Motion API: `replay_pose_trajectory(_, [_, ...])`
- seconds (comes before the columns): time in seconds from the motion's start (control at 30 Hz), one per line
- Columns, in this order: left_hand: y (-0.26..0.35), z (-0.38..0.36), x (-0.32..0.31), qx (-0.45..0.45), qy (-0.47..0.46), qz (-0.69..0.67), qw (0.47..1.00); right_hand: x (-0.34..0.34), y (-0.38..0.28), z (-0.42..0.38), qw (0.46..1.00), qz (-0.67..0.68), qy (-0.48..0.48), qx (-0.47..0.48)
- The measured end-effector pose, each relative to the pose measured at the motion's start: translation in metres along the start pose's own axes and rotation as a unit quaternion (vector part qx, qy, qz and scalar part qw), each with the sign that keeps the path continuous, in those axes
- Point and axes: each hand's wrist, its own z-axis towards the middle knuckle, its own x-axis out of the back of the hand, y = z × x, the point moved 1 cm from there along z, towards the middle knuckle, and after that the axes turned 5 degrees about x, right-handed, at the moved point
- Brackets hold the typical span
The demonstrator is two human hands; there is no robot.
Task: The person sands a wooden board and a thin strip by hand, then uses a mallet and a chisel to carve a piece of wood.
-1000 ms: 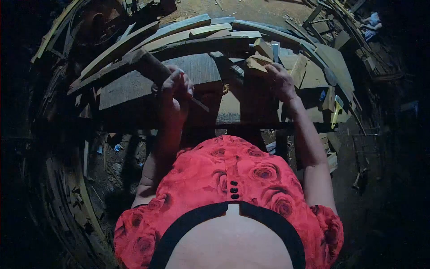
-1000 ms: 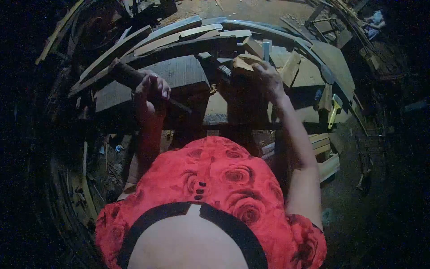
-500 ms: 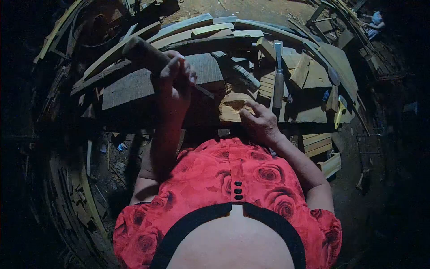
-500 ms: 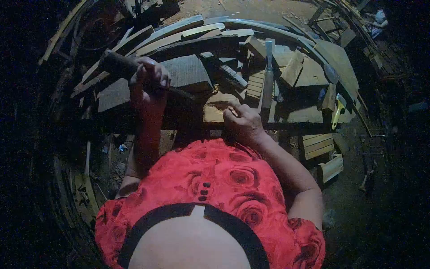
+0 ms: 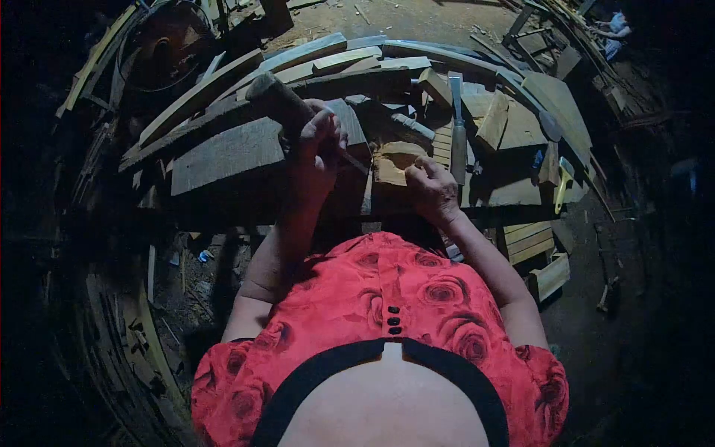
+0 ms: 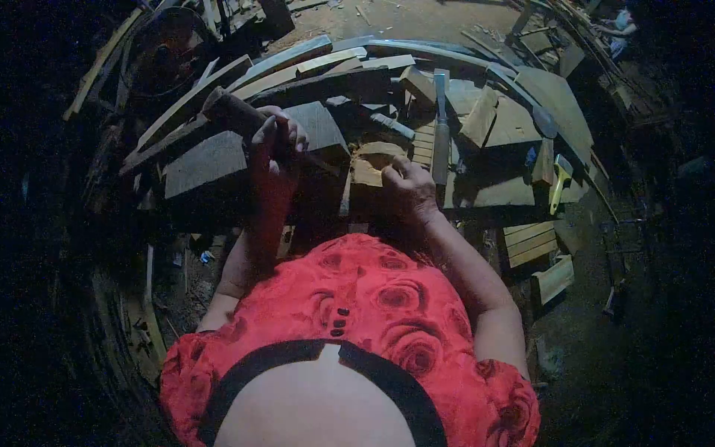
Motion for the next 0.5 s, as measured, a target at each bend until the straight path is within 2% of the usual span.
replay_pose_trajectory(0.2, [-0.016,0.010,-0.015,-0.003,0.018,-0.004,1.000,0.001,0.000,-0.003,0.999,0.035,0.029,-0.012])
replay_pose_trajectory(0.27, [-0.024,0.012,-0.022,0.008,0.011,-0.012,1.000,0.004,0.001,-0.001,0.998,0.040,-0.027,-0.026])
replay_pose_trajectory(0.3, [-0.027,0.014,-0.027,-0.007,0.019,0.004,1.000,0.012,0.004,0.003,0.999,0.039,-0.025,-0.026])
replay_pose_trajectory(0.37, [-0.032,0.018,-0.028,-0.022,0.026,0.020,0.999,0.033,0.013,0.010,0.982,0.146,-0.116,-0.010])
replay_pose_trajectory(0.4, [-0.036,0.022,-0.025,-0.007,0.016,0.002,1.000,0.036,0.020,0.012,0.983,0.146,-0.115,-0.010])
replay_pose_trajectory(0.47, [-0.045,0.025,-0.021,0.009,0.005,-0.017,1.000,0.040,0.036,0.022,0.975,0.172,-0.105,-0.092])
replay_pose_trajectory(0.5, [-0.045,0.026,-0.025,-0.006,0.015,0.008,1.000,0.050,0.035,0.037,0.961,0.147,-0.164,-0.167])
